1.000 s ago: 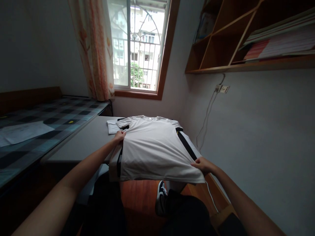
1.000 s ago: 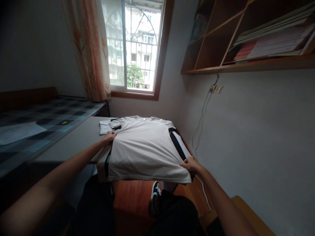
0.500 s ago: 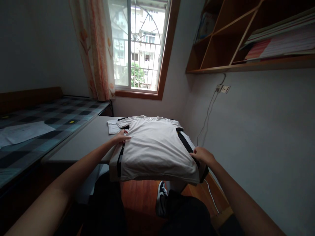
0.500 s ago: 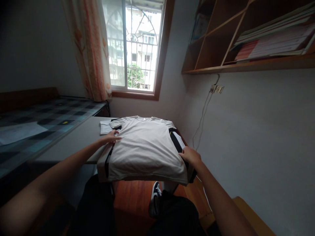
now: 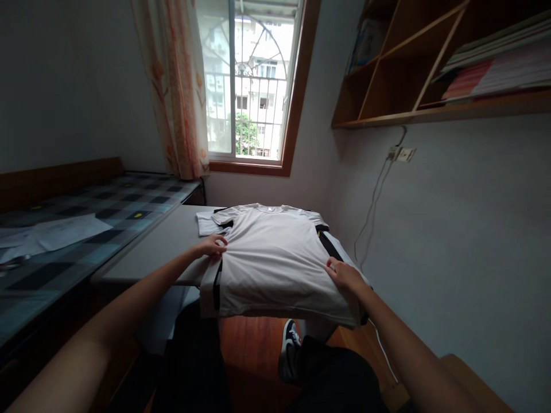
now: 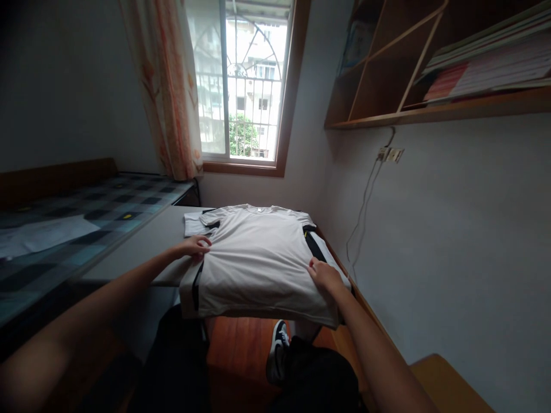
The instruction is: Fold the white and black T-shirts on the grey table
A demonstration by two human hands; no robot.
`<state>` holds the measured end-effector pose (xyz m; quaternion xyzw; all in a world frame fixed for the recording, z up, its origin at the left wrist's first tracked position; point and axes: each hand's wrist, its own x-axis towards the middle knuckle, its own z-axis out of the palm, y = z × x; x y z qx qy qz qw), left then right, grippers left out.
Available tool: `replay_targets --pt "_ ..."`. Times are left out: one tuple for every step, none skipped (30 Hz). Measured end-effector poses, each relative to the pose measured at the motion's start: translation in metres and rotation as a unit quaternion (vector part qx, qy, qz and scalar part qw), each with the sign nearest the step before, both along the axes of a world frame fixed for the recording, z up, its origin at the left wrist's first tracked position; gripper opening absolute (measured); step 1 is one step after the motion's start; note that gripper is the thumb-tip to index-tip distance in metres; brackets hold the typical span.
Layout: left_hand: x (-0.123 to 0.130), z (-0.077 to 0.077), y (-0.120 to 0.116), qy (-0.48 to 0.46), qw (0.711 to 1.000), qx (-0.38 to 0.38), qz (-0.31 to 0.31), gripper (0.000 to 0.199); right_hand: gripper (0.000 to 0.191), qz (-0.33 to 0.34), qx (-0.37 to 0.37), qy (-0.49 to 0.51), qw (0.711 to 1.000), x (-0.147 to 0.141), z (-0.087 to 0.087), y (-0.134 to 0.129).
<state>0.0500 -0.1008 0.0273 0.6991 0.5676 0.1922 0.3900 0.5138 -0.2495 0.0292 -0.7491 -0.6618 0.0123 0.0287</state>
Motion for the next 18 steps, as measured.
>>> replay_targets --pt "-0.002 0.0 0.001 0.032 0.999 0.024 0.012 0.027 0.032 0.003 0.002 0.001 1.0 0.002 -0.002 0.0" --pt "-0.004 0.0 0.002 0.06 0.997 0.046 0.023 0.023 0.032 0.006 0.004 0.002 1.0 0.003 -0.003 0.0" --pt "-0.005 0.0 0.003 0.08 0.994 0.064 0.03 0.02 0.031 0.008 0.005 0.001 1.0 0.003 -0.005 0.0" --pt "-0.005 0.0 0.006 0.091 0.992 0.078 0.035 0.017 0.031 0.008 0.006 0.0 1.0 0.003 -0.006 0.001" --pt "-0.005 0.0 0.008 0.097 0.99 0.09 0.037 0.016 0.03 0.007 0.005 -0.002 1.0 0.002 -0.007 0.001" --pt "-0.003 0.0 0.012 0.104 0.988 0.105 0.04 0.016 0.03 0.005 0.003 -0.004 1.0 0.0 -0.007 0.001" --pt "0.0 0.0 0.015 0.112 0.985 0.121 0.043 0.018 0.03 0.003 0.002 -0.007 1.0 -0.002 -0.007 0.001" --pt "0.003 -0.001 0.019 0.119 0.982 0.137 0.045 0.021 0.03 0.0 0.002 -0.011 1.0 -0.004 -0.007 0.001" --pt "0.007 -0.001 0.023 0.125 0.979 0.152 0.046 0.026 0.03 -0.003 0.003 -0.016 1.0 -0.006 -0.007 0.0" --pt "0.011 -0.002 0.027 0.131 0.976 0.165 0.047 0.03 0.031 -0.005 0.005 -0.021 1.0 -0.008 -0.007 -0.001" --pt "0.015 -0.002 0.03 0.136 0.974 0.176 0.048 0.035 0.031 -0.008 0.007 -0.026 1.0 -0.009 -0.007 -0.002" --pt "0.019 -0.002 0.032 0.142 0.971 0.187 0.05 0.037 0.031 -0.011 0.01 -0.031 0.999 -0.011 -0.007 -0.004" --pt "0.022 -0.002 0.035 0.147 0.968 0.195 0.053 0.036 0.032 -0.013 0.013 -0.035 0.999 -0.012 -0.008 -0.005" --pt "0.025 -0.002 0.037 0.153 0.966 0.201 0.057 0.032 0.032 -0.015 0.015 -0.039 0.999 -0.014 -0.008 -0.007" --pt "0.026 -0.002 0.038 0.158 0.964 0.206 0.061 0.028 0.033 -0.016 0.018 -0.042 0.999 -0.015 -0.008 -0.008" --pt "0.028 -0.002 0.039 0.161 0.962 0.209 0.066 0.024 0.034 -0.018 0.019 -0.044 0.999 -0.016 -0.007 -0.008" --pt "0.029 -0.001 0.04 0.162 0.962 0.21 0.07 0.023 0.034 -0.02 0.019 -0.046 0.999 -0.017 -0.007 -0.009" --pt "0.029 0.0 0.041 0.162 0.962 0.209 0.072 0.025 0.035 -0.023 0.017 -0.047 0.998 -0.018 -0.007 -0.009"
